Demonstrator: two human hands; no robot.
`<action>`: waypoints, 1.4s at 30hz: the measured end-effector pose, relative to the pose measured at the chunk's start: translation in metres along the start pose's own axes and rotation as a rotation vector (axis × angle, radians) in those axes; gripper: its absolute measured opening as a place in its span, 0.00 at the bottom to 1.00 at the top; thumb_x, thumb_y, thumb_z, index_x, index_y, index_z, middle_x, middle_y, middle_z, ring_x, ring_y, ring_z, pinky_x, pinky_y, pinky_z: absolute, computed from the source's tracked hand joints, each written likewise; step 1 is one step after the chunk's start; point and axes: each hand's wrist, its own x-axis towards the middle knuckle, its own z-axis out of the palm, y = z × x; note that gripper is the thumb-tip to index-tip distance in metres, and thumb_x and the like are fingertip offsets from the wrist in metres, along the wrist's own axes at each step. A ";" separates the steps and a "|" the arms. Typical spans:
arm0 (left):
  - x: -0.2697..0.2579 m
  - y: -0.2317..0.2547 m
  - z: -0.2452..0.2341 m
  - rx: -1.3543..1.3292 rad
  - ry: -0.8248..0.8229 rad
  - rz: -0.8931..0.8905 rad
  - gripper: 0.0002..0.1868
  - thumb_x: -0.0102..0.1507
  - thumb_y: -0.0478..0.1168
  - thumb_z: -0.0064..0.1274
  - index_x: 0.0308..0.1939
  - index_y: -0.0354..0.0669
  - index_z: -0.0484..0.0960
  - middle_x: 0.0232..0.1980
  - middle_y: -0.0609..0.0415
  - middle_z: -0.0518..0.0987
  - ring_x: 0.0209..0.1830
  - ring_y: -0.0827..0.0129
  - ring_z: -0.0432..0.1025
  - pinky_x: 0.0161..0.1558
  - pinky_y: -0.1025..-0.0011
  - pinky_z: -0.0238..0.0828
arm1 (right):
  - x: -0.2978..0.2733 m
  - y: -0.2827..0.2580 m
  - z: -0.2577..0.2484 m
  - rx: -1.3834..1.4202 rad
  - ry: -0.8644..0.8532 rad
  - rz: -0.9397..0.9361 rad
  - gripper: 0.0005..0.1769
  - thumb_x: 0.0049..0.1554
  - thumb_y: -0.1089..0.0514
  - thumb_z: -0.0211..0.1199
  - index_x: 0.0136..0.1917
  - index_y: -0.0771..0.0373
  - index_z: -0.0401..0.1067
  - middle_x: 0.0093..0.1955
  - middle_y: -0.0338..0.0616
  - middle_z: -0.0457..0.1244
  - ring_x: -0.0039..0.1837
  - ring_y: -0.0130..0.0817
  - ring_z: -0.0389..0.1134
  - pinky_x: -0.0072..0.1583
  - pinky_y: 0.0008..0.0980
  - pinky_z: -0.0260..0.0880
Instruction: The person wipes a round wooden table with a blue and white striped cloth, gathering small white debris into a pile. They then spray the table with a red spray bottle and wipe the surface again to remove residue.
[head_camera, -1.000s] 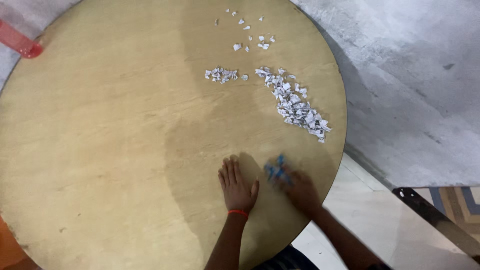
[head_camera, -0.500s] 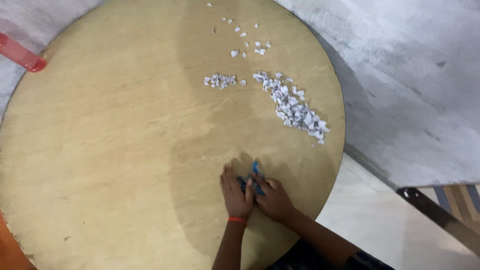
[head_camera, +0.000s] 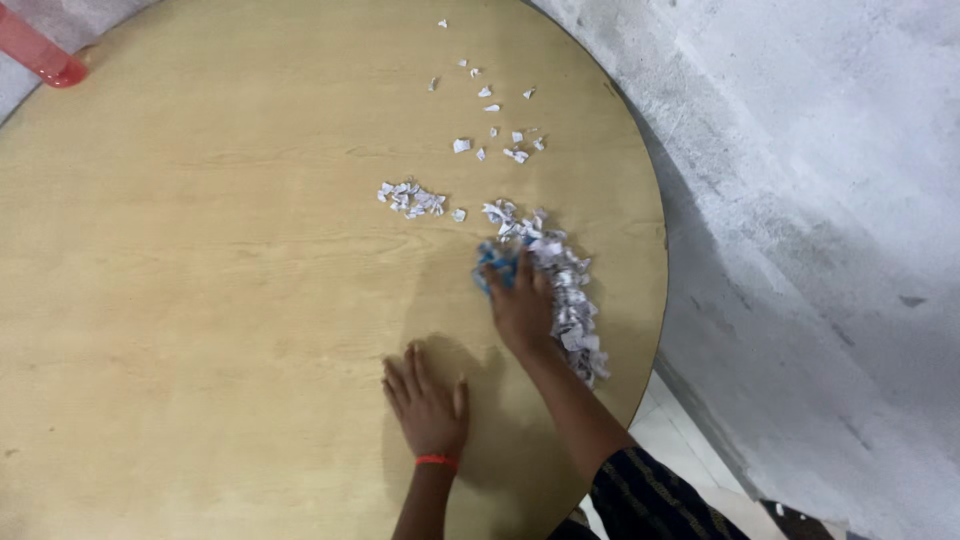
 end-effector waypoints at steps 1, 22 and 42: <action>-0.002 0.000 -0.001 0.030 -0.017 0.001 0.45 0.66 0.61 0.40 0.78 0.34 0.51 0.82 0.47 0.52 0.83 0.39 0.36 0.78 0.46 0.30 | 0.004 0.016 0.000 -0.011 -0.026 0.014 0.25 0.56 0.53 0.61 0.67 0.37 0.75 0.76 0.63 0.54 0.66 0.64 0.62 0.64 0.56 0.62; -0.004 -0.004 0.000 -0.116 0.016 -0.009 0.39 0.70 0.59 0.37 0.79 0.40 0.53 0.83 0.50 0.54 0.85 0.41 0.36 0.80 0.47 0.31 | -0.148 0.010 -0.098 0.306 -0.248 -0.357 0.32 0.47 0.56 0.64 0.67 0.49 0.73 0.73 0.47 0.60 0.60 0.48 0.63 0.62 0.52 0.63; -0.004 -0.007 0.004 -0.065 -0.030 0.000 0.41 0.68 0.61 0.36 0.80 0.44 0.50 0.83 0.50 0.51 0.83 0.41 0.35 0.79 0.48 0.27 | -0.160 0.034 -0.109 0.190 -0.250 -0.283 0.30 0.50 0.56 0.63 0.67 0.46 0.72 0.74 0.46 0.59 0.66 0.50 0.63 0.62 0.52 0.63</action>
